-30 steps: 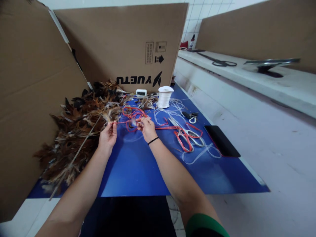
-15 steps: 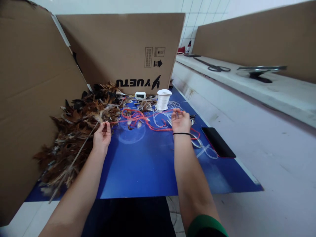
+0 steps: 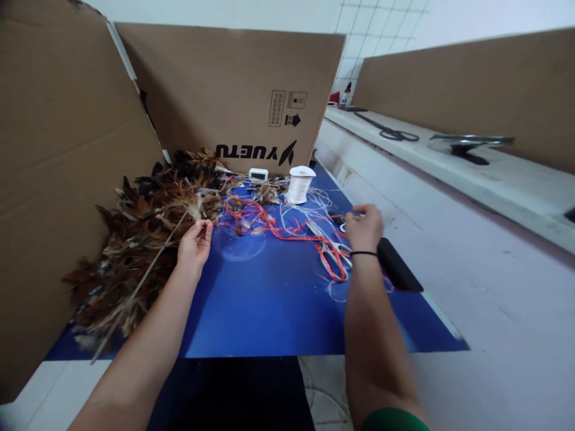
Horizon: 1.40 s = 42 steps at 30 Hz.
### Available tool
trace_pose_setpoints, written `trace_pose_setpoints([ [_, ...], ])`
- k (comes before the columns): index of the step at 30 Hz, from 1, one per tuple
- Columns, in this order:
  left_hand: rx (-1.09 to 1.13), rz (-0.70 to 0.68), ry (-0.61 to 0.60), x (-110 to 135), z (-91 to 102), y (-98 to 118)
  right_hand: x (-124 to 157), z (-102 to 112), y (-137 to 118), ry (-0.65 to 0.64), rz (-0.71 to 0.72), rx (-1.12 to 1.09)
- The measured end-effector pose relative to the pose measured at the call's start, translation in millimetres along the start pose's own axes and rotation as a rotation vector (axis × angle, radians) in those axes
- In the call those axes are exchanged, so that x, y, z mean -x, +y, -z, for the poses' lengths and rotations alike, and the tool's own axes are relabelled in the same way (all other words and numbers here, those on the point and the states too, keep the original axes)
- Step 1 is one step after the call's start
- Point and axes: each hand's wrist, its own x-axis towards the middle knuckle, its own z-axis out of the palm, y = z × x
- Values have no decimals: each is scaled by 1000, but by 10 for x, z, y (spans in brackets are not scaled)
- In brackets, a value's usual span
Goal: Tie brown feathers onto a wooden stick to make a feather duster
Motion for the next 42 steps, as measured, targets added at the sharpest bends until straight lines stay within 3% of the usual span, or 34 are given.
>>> trace_pose_setpoints([
  [3, -49, 47, -105, 106, -32, -96, 451, -25, -477, -89, 294, 7],
  [6, -100, 106, -182, 182, -36, -188, 968, -186, -964, -324, 375, -261],
  [9, -149, 164, -245, 225, -27, -248, 1395, -428, -1223, -679, 243, -557],
  [11, -187, 195, -291, 242, -21, -267, 1574, -556, -1245, -878, 49, -742],
  [14, -219, 222, -344, 254, -17, -271, 1666, -612, -1167, -1047, -189, -809],
  [16, -216, 221, -354, 256, -16, -272, 1641, -580, -1112, -1044, -216, -749],
  [23, -208, 223, -332, 229, -1, -305, 1489, -549, -1051, -923, -57, -640],
  [31, -162, 218, -107, 115, 7, -234, 1389, -606, -952, -764, -219, -655],
  [35, -223, 257, -150, 167, 19, -297, 1394, -635, -952, -759, -247, -664],
  [42, -331, 299, -344, 272, 36, -388, 1424, -683, -929, -761, -187, -598],
])
